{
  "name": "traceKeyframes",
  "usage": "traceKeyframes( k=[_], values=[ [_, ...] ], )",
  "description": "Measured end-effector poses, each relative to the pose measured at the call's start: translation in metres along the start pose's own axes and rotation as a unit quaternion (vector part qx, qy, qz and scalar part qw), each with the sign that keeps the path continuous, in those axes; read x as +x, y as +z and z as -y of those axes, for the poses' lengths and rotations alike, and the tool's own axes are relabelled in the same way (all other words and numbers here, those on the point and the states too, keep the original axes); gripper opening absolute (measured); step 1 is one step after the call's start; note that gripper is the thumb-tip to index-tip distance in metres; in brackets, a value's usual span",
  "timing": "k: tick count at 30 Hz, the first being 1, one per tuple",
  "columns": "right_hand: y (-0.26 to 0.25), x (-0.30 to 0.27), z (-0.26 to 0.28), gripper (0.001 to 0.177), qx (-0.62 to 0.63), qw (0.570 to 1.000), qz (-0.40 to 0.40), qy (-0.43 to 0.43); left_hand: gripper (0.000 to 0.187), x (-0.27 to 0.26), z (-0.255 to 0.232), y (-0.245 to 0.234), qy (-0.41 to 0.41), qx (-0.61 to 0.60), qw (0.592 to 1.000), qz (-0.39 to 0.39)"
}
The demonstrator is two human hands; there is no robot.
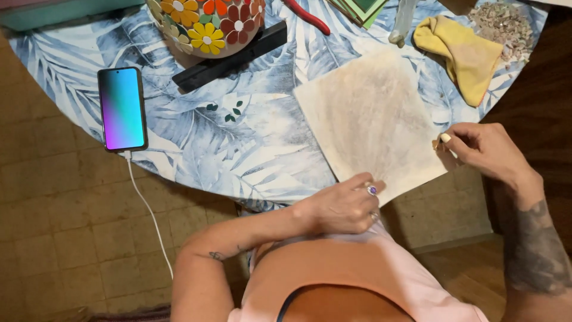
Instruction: Sanding the edges of small white mosaic tiles by rubbing them against a piece of sandpaper on a table.
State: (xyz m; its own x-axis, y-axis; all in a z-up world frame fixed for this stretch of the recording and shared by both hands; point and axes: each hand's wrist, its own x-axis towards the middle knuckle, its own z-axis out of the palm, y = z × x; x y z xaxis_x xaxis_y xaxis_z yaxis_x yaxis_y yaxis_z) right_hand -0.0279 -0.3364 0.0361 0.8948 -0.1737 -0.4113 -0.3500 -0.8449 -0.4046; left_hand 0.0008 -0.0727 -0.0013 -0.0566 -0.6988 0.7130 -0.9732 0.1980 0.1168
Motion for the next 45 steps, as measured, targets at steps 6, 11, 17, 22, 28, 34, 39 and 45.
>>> traceKeyframes(
  k=[6, 11, 17, 22, 28, 34, 39, 45],
  values=[
    [-0.005, 0.04, -0.006, 0.031, -0.092, 0.987, 0.035, -0.123, 0.03, 0.019, -0.006, 0.004, 0.021, 0.038, 0.999, -0.005],
    [-0.013, 0.082, -0.011, 0.023, -0.093, 0.988, 0.034, -0.122, 0.022, 0.029, 0.002, 0.008, -0.033, 0.108, 0.993, 0.026],
    [-0.024, 0.108, -0.014, 0.018, -0.114, 0.982, -0.028, -0.148, 0.004, 0.022, 0.004, 0.02, -0.119, 0.147, 0.982, 0.013],
    [-0.022, 0.116, -0.021, 0.022, -0.145, 0.974, -0.044, -0.166, 0.033, 0.012, 0.028, 0.01, -0.188, 0.108, 0.975, 0.051],
    [-0.02, 0.104, -0.006, 0.029, -0.087, 0.986, -0.051, -0.136, 0.053, 0.022, 0.124, -0.014, -0.35, 0.336, 0.818, 0.309],
    [-0.019, 0.1, -0.013, 0.026, -0.101, 0.977, -0.074, -0.17, 0.029, 0.02, 0.224, 0.012, -0.266, 0.465, 0.73, 0.424],
    [-0.018, 0.092, -0.001, 0.029, -0.057, 0.984, -0.084, -0.145, 0.029, 0.018, 0.245, 0.02, -0.19, 0.478, 0.723, 0.461],
    [-0.015, 0.109, -0.004, 0.026, -0.074, 0.978, -0.103, -0.168, 0.016, 0.006, 0.284, 0.03, -0.132, 0.55, 0.699, 0.437]
  ],
)
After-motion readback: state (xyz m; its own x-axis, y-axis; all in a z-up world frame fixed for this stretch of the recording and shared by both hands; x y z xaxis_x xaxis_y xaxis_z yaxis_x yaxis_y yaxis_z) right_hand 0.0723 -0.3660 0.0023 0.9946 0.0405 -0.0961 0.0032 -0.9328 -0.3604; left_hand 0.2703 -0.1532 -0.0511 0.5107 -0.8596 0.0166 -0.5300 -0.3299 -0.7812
